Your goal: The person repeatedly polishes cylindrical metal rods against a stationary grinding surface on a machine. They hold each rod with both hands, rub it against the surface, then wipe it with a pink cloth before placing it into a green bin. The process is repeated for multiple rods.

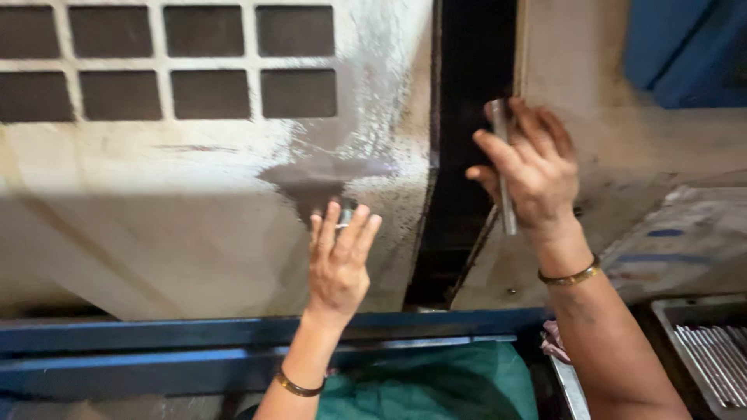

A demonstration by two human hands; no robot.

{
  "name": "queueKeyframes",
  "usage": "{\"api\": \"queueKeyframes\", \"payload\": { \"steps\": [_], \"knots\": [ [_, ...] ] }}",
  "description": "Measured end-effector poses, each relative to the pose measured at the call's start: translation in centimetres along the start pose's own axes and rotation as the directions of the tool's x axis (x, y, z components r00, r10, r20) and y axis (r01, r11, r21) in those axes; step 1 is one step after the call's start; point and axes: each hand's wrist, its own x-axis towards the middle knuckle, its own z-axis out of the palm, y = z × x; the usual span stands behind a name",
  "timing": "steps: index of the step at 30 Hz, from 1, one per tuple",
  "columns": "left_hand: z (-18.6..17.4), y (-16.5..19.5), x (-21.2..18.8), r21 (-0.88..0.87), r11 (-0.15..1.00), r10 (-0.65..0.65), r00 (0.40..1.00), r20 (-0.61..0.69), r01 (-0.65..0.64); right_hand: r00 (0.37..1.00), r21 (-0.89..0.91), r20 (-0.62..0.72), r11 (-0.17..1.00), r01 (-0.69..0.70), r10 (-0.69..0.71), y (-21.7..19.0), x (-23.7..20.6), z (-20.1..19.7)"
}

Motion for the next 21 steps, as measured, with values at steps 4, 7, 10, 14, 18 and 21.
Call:
{"api": "queueKeyframes", "payload": {
  "steps": [4,7,10,14,18,21],
  "knots": [
    [-1.2,-2.9,-1.3,0.062,0.995,-0.071,0.997,-0.024,0.073,0.998,0.027,-0.033,0.998,-0.052,0.053,0.1,-0.9,0.7],
    [-2.2,-4.8,-2.0,0.106,0.985,-0.13,0.989,-0.07,0.137,0.998,0.017,-0.034,0.998,-0.061,0.061,0.3,-1.6,0.8],
    [-3.1,-6.6,-2.8,0.131,0.974,-0.169,0.977,-0.132,0.186,0.998,0.005,-0.033,0.998,-0.058,0.058,0.4,-1.7,0.4],
    [-5.6,-9.5,-3.7,0.17,0.964,-0.174,0.97,-0.169,0.202,0.99,0.216,-0.019,0.967,-0.132,0.139,-0.6,-0.5,-0.8],
    [-8.0,-12.4,-4.1,0.195,0.959,-0.167,0.967,-0.195,0.205,0.942,0.712,0.194,0.622,-0.327,0.274,-3.2,1.9,-0.6],
    [-9.4,-14.2,-4.3,0.219,0.953,-0.163,0.965,-0.205,0.208,0.971,0.706,0.151,0.667,-0.239,0.188,-6.5,4.5,3.3]
  ]
}}
